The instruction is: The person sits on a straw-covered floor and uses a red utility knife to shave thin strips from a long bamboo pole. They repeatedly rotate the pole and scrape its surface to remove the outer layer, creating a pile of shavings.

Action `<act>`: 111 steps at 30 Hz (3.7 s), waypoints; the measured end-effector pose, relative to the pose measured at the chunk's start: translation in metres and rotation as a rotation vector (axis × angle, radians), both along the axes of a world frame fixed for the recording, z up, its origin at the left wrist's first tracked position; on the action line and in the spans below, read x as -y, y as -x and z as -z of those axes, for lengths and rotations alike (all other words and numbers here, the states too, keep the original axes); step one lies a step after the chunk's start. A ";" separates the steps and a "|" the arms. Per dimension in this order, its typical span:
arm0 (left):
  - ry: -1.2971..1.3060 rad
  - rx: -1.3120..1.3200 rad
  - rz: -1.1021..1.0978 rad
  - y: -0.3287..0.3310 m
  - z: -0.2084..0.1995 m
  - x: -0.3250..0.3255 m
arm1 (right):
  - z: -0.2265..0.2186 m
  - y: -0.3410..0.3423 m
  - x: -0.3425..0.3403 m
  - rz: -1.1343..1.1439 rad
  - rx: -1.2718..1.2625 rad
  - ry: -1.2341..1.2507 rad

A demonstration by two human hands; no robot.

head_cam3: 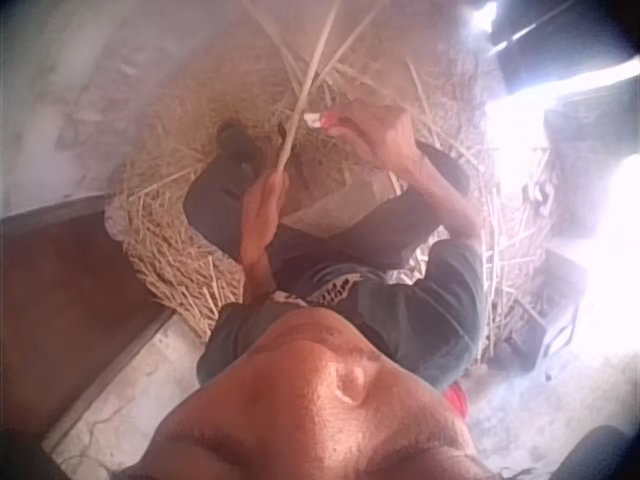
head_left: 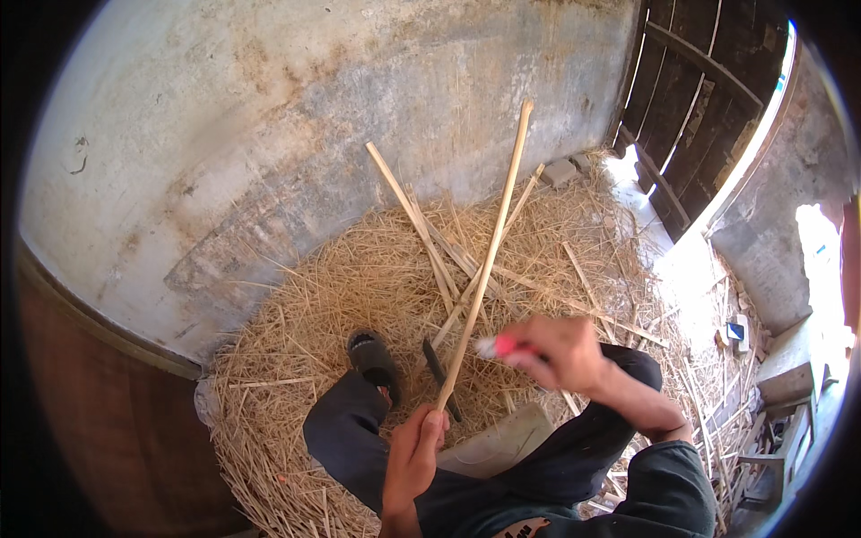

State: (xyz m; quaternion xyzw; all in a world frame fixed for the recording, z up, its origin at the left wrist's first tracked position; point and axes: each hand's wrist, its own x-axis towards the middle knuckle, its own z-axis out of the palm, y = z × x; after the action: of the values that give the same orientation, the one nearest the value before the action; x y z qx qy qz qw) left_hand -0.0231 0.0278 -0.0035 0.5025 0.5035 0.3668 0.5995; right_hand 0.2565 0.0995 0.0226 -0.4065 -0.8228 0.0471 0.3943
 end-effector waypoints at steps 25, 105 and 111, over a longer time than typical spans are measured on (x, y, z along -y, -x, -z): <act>-0.266 -0.386 -0.043 -0.016 -0.006 0.003 | 0.005 0.016 -0.003 0.053 0.094 -0.061; 0.481 0.180 0.042 0.033 0.013 0.036 | -0.018 -0.044 -0.019 0.458 -0.302 0.186; 0.484 0.326 0.258 0.033 0.009 0.005 | 0.006 -0.002 -0.010 0.049 -0.534 0.453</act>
State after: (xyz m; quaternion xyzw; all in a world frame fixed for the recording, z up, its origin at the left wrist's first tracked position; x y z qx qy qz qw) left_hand -0.0559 0.0225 -0.0123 0.3396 0.4055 0.2331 0.8160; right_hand 0.2590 0.1090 0.0167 -0.4765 -0.6493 0.3236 0.4966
